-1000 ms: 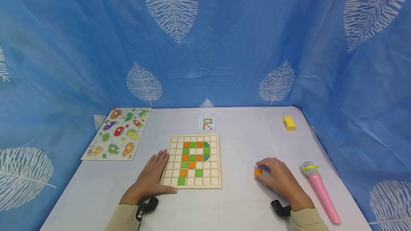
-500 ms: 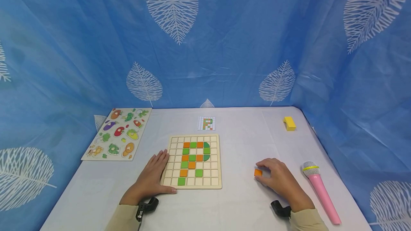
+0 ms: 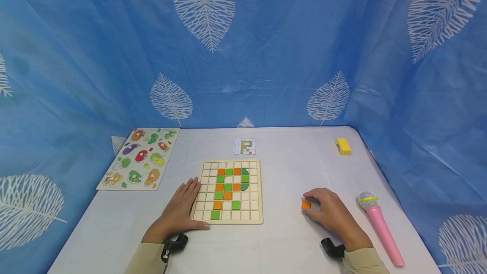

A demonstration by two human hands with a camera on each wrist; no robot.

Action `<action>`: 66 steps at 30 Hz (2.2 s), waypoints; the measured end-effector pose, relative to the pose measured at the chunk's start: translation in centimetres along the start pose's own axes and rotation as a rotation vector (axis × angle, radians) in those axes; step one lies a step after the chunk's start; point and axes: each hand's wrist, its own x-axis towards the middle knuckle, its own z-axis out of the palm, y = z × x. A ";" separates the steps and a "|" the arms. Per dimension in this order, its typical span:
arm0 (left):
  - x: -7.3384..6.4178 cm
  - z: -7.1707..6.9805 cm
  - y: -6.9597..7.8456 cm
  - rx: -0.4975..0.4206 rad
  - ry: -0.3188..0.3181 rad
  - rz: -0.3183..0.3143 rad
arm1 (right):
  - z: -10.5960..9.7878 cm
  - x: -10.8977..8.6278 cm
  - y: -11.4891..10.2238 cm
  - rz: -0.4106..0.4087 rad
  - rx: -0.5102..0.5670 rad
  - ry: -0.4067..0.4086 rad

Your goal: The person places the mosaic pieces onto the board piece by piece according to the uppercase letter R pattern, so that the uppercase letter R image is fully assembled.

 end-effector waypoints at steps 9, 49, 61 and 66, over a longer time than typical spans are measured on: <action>0.0 0.0 0.0 -0.009 -0.003 0.000 | 0.0 -0.1 0.0 0.017 0.007 -0.026; 0.1 0.1 -0.1 -0.010 0.003 -0.003 | 0.0 -0.1 0.1 0.012 0.003 -0.036; 0.1 0.1 0.0 -0.007 0.017 0.008 | 0.0 -0.1 0.1 0.015 0.004 -0.041; 0.0 0.0 0.0 -0.008 0.000 -0.001 | 0.0 -0.1 0.1 0.011 0.004 -0.039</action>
